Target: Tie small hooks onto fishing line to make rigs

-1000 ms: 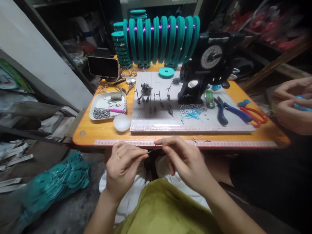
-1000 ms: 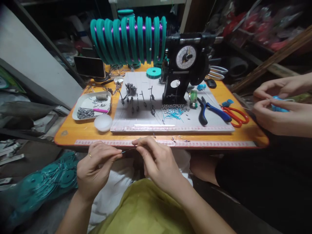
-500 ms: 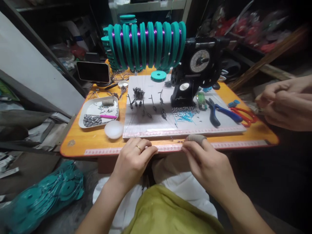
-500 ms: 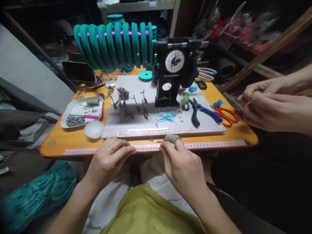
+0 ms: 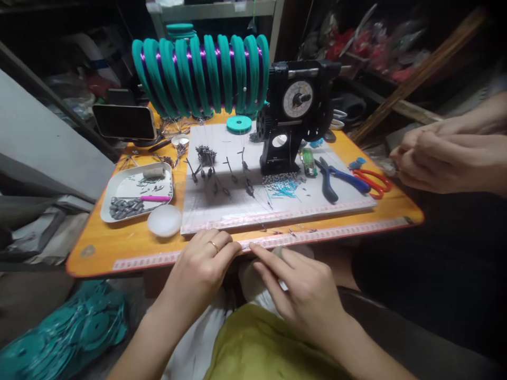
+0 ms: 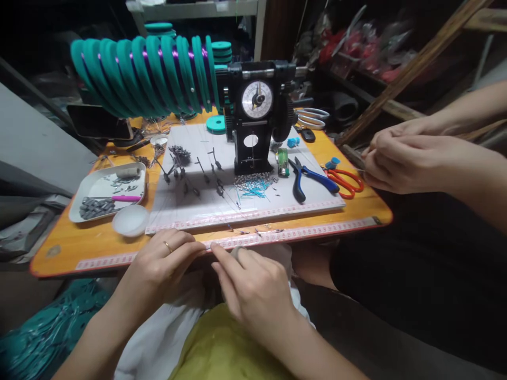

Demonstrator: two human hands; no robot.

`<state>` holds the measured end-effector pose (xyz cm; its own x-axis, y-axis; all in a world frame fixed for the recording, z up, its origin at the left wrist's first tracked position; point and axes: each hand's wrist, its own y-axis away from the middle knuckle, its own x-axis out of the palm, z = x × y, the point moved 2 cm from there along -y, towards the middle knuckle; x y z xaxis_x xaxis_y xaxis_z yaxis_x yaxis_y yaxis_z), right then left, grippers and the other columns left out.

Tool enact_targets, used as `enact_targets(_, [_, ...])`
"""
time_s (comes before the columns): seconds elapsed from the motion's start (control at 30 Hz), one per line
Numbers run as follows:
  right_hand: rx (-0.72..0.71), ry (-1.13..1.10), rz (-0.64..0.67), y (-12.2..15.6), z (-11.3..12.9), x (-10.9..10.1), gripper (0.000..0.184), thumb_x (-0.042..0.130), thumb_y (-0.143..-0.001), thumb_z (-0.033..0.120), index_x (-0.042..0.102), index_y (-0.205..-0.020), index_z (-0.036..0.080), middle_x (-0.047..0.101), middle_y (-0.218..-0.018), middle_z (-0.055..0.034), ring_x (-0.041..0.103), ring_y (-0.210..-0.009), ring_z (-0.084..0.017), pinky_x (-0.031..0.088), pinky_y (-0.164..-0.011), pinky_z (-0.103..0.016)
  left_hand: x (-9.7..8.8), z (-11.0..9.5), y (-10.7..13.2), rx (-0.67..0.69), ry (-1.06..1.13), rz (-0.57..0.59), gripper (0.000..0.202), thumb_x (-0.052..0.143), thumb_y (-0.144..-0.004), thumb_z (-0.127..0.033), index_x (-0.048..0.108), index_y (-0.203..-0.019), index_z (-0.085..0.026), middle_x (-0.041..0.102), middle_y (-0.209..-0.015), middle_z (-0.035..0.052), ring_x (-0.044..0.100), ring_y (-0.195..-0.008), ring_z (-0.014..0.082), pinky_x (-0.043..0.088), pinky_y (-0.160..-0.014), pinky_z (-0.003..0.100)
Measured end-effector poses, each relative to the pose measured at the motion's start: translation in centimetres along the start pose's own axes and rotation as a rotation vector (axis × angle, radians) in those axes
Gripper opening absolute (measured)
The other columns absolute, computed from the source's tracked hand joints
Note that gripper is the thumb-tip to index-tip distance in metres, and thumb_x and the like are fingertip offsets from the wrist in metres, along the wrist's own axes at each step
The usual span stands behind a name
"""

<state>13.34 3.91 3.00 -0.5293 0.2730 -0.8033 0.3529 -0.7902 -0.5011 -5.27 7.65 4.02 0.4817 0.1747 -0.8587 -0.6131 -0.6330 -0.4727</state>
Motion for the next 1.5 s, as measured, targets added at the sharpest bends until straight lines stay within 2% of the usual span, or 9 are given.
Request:
enact_targets(0.13, [0.017, 0.097, 0.056, 0.2, -0.3, 0.8, 0.030, 0.052, -0.099, 0.025, 0.069, -0.124, 0.018, 0.059, -0.068, -0.0012, 0.057, -0.058, -0.015, 0.036, -0.055, -0.030, 0.0, 0.1, 0.0, 0.001, 0.005, 0.010, 0.006, 0.059, -0.093, -0.011, 0.063, -0.095, -0.014, 0.063, -0.084, 0.0060, 0.055, -0.078, 0.0202, 0.046, -0.070, 0.034])
enact_targets(0.43, [0.060, 0.271, 0.023, 2.3, -3.1, -1.6, 0.034, 0.052, -0.100, 0.027, 0.067, -0.129, 0.018, 0.055, -0.064, -0.0001, 0.052, -0.057, -0.014, 0.034, -0.055, -0.029, 0.2, 0.2, 0.0, 0.013, 0.012, -0.010, 0.011, 0.055, -0.094, -0.007, 0.062, -0.097, -0.015, 0.063, -0.086, 0.0059, 0.056, -0.079, 0.0193, 0.045, -0.073, 0.033])
enact_targets(0.6, [0.087, 0.301, 0.002, 2.9, -3.8, -2.1, 0.035, 0.053, -0.100, 0.026, 0.065, -0.131, 0.018, 0.052, -0.063, 0.0006, 0.051, -0.056, -0.014, 0.035, -0.056, -0.028, 0.4, 0.1, -0.3, 0.030, 0.025, -0.002, 0.011, 0.057, -0.093, -0.006, 0.062, -0.098, -0.014, 0.063, -0.086, 0.0063, 0.055, -0.079, 0.0192, 0.044, -0.074, 0.033])
enact_targets(0.87, [0.076, 0.339, -0.002, 3.1, -4.5, -2.7, 0.035, 0.055, -0.099, 0.034, 0.069, -0.128, 0.020, 0.052, -0.063, 0.0001, 0.049, -0.054, -0.014, 0.034, -0.054, -0.028, 0.8, -0.2, -0.8, 0.042, 0.014, 0.014, 0.011, 0.058, -0.093, -0.006, 0.062, -0.099, -0.015, 0.063, -0.087, 0.0058, 0.055, -0.080, 0.0192, 0.043, -0.074, 0.034])
enact_targets(1.17, [0.102, 0.275, 0.023, 3.4, -4.5, -2.4, 0.039, 0.053, -0.100, 0.033, 0.063, -0.133, 0.016, 0.055, -0.066, -0.0003, 0.057, -0.057, -0.015, 0.038, -0.054, -0.029, 0.8, -0.1, -0.9, 0.064, 0.024, 0.005, 0.012, 0.059, -0.092, -0.006, 0.064, -0.099, -0.013, 0.063, -0.088, 0.0074, 0.055, -0.080, 0.0200, 0.043, -0.075, 0.035])
enact_targets(1.5, [0.102, 0.211, 0.022, 3.5, -4.6, -2.7, 0.038, 0.052, -0.101, 0.031, 0.062, -0.135, 0.016, 0.053, -0.066, 0.0006, 0.058, -0.058, -0.014, 0.039, -0.055, -0.028, 0.4, -0.1, -0.4, 0.007, 0.009, -0.006, 0.011, 0.061, -0.091, -0.007, 0.065, -0.098, -0.014, 0.064, -0.088, 0.0071, 0.056, -0.079, 0.0197, 0.043, -0.072, 0.035])
